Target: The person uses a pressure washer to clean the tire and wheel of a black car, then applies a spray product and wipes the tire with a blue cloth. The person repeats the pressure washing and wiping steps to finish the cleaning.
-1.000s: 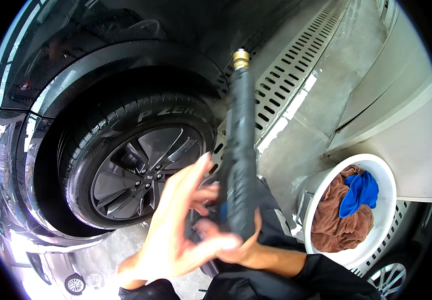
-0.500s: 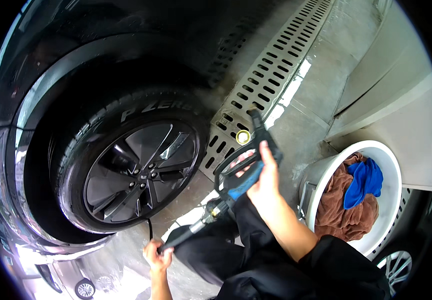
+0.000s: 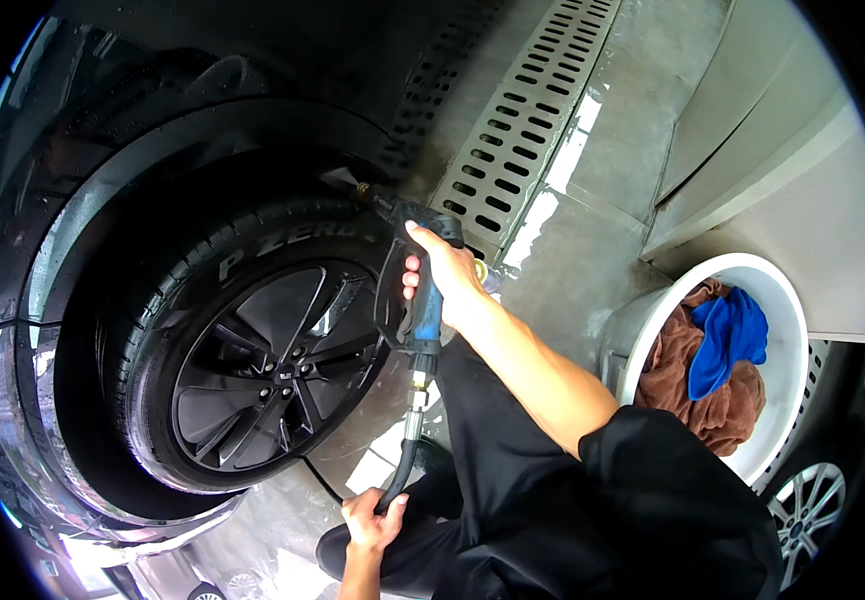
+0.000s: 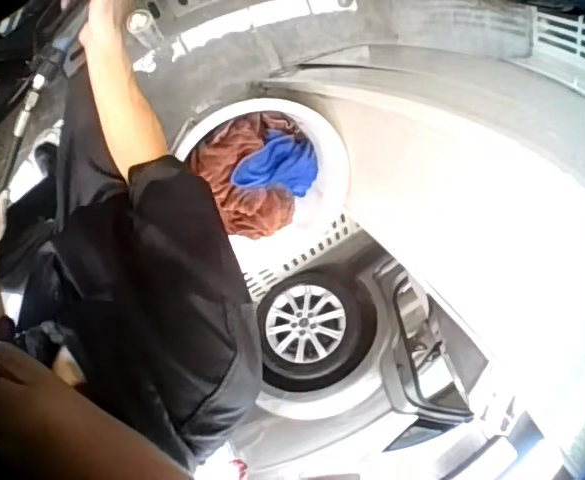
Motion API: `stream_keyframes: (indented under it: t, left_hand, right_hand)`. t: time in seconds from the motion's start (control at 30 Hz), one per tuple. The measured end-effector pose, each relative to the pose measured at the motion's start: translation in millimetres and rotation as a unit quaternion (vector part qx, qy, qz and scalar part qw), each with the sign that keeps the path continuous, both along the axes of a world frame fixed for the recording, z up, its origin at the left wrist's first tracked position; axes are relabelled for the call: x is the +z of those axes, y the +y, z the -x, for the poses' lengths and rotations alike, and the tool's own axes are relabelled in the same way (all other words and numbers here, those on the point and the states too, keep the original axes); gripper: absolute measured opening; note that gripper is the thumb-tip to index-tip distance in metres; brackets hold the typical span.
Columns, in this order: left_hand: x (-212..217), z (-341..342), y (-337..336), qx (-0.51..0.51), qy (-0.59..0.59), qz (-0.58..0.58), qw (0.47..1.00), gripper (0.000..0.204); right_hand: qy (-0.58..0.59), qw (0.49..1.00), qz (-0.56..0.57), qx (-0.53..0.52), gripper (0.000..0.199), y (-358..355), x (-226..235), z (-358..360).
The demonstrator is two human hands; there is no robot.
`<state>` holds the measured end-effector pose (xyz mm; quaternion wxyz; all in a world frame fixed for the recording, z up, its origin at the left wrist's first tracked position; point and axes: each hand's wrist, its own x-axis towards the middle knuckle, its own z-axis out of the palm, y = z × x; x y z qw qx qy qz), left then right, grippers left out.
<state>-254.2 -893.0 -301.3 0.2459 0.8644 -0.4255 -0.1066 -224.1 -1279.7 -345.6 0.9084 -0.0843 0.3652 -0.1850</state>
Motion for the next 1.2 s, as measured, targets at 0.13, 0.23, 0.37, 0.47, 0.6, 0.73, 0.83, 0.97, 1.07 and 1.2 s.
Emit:
stream_keyframes:
  t: [0.13, 0.23, 0.37, 0.47, 0.6, 0.73, 0.83, 0.97, 1.07, 1.2]
  left_hand:
    - [-1, 4, -14, 0.012, 0.013, 0.014, 1.0, 0.041]
    - [-8, 11, -10, 0.018, 0.024, -0.03, 0.999, 0.038]
    - [-10, 21, -21, 0.012, 0.064, -0.023, 0.998, 0.036]
    - [-17, 25, -20, 0.002, 0.065, -0.01, 0.998, 0.037]
    - [-22, 30, -22, -0.007, 0.082, -0.015, 0.997, 0.038]
    - [-27, 29, -21, -0.004, 0.101, -0.004, 0.995, 0.039]
    - [-26, 33, -25, -0.009, 0.104, -0.002, 0.995, 0.04]
    - [-23, 33, -32, -0.012, 0.099, 0.007, 0.995, 0.04]
    - [-26, 29, -38, -0.006, 0.108, 0.006, 0.994, 0.041]
    - [-27, 28, -46, -0.003, 0.125, 0.027, 0.992, 0.046]
  right_hand:
    - [0.02, 1.0, -0.003, 0.009, 0.029, -6, 2, -8]
    - [0.003, 0.999, 0.018, 0.026, 0.026, -7, 13, -11]
    - [-0.044, 0.995, 0.069, 0.055, 0.025, -7, 39, -8]
    - [-0.085, 0.99, 0.093, 0.068, 0.025, -5, 57, -9]
    - [-0.086, 0.983, 0.14, 0.081, 0.027, -2, 75, -7]
    - [0.021, 0.987, 0.153, 0.049, 0.029, -9, 53, -1]
    - [0.091, 0.98, 0.167, 0.053, 0.031, -11, 40, 3]
    - [0.051, 0.977, 0.201, 0.052, 0.032, -12, 56, -2]
    - [-0.026, 0.967, 0.243, 0.067, 0.028, -8, 82, -16]
    - [-0.085, 0.953, 0.272, 0.102, 0.025, 0, 111, -28]
